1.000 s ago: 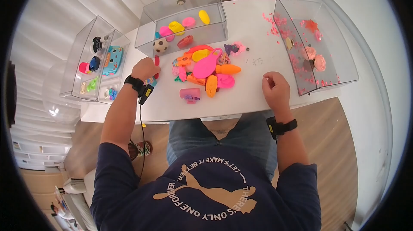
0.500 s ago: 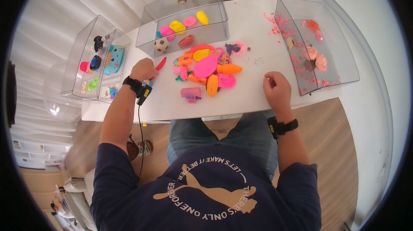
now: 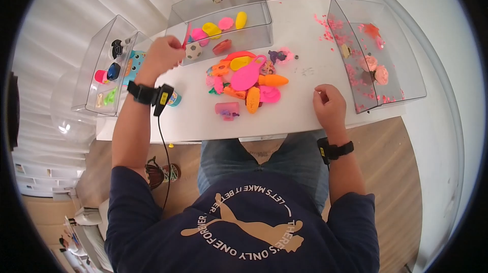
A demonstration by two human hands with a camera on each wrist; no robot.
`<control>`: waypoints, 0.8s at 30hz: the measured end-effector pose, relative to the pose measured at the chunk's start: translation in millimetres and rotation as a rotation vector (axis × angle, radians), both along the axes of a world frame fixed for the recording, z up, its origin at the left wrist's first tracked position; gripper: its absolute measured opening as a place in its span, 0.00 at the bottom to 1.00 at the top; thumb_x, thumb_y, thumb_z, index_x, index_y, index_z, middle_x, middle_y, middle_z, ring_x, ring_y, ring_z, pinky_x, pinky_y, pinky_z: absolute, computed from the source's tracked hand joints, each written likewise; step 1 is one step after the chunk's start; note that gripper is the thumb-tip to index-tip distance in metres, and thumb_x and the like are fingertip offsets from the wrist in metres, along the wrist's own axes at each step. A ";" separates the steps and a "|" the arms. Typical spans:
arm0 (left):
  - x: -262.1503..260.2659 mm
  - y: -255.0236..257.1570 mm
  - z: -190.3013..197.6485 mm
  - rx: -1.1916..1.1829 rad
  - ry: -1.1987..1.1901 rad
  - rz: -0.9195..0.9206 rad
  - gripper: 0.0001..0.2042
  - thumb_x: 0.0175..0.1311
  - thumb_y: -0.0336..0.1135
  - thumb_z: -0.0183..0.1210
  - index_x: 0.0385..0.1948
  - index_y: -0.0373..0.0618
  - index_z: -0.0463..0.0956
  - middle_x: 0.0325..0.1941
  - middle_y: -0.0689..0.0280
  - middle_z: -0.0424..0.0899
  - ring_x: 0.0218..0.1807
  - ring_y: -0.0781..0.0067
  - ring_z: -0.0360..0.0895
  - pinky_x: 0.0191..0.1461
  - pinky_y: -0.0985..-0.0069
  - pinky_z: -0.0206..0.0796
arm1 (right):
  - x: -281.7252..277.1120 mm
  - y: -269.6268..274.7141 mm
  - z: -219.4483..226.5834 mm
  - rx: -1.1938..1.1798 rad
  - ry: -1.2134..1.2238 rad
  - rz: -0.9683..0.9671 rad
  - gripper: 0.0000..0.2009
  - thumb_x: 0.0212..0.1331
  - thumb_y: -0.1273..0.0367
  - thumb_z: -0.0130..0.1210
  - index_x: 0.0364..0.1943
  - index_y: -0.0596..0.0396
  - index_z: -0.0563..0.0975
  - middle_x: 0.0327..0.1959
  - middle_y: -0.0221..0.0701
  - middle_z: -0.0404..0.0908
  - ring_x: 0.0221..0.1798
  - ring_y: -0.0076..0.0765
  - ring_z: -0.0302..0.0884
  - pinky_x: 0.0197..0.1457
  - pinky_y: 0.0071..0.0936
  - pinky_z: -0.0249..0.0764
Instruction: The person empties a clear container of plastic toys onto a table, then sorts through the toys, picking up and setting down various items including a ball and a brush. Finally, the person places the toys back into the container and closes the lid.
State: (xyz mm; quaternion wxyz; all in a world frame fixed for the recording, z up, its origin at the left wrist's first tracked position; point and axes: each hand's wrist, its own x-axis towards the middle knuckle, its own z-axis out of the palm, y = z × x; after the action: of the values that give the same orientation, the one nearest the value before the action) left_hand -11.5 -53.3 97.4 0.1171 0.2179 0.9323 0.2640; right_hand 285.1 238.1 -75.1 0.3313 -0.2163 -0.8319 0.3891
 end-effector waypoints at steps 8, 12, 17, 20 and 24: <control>-17.6 0.6 -35.5 0.535 0.034 0.168 0.11 0.59 0.31 0.60 0.40 0.34 0.79 0.33 0.62 0.84 0.26 0.75 0.81 0.30 0.80 0.75 | 1.5 2.2 -3.8 -0.020 0.012 0.002 0.05 0.54 0.75 0.61 0.35 0.56 0.80 0.25 0.30 0.76 0.24 0.26 0.72 0.30 0.23 0.70; 1.6 -47.2 -65.5 0.260 0.274 0.085 0.09 0.57 0.30 0.61 0.37 0.35 0.80 0.32 0.58 0.84 0.31 0.67 0.82 0.39 0.71 0.74 | 1.3 0.8 -0.9 0.011 0.003 0.017 0.04 0.57 0.75 0.59 0.36 0.58 0.79 0.25 0.27 0.76 0.25 0.20 0.70 0.30 0.20 0.68; 77.9 -103.5 -113.3 0.374 0.420 0.196 0.09 0.57 0.28 0.63 0.38 0.39 0.79 0.41 0.58 0.83 0.43 0.61 0.80 0.47 0.67 0.73 | 1.6 0.8 0.5 0.023 -0.022 0.025 0.03 0.58 0.75 0.59 0.36 0.59 0.79 0.25 0.25 0.76 0.26 0.17 0.69 0.30 0.19 0.68; 113.3 -131.8 -151.7 0.236 0.659 0.195 0.11 0.56 0.26 0.63 0.41 0.40 0.77 0.46 0.55 0.80 0.51 0.54 0.76 0.55 0.61 0.69 | 0.6 0.7 -0.9 -0.003 -0.061 0.032 0.04 0.57 0.74 0.60 0.36 0.58 0.80 0.25 0.26 0.77 0.26 0.19 0.71 0.31 0.20 0.69; 124.2 -151.3 -179.8 0.185 0.762 0.186 0.13 0.56 0.26 0.63 0.43 0.39 0.75 0.49 0.54 0.78 0.55 0.49 0.72 0.60 0.58 0.65 | -3.5 12.2 4.6 -0.113 -0.192 0.131 0.07 0.55 0.71 0.62 0.38 0.57 0.80 0.26 0.28 0.78 0.28 0.24 0.74 0.34 0.22 0.72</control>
State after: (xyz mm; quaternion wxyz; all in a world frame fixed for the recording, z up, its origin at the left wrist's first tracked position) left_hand 112.6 -204.5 -82.3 -0.2814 0.2243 0.8970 0.2568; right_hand 281.5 250.3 -70.6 0.2112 -0.2161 -0.8489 0.4336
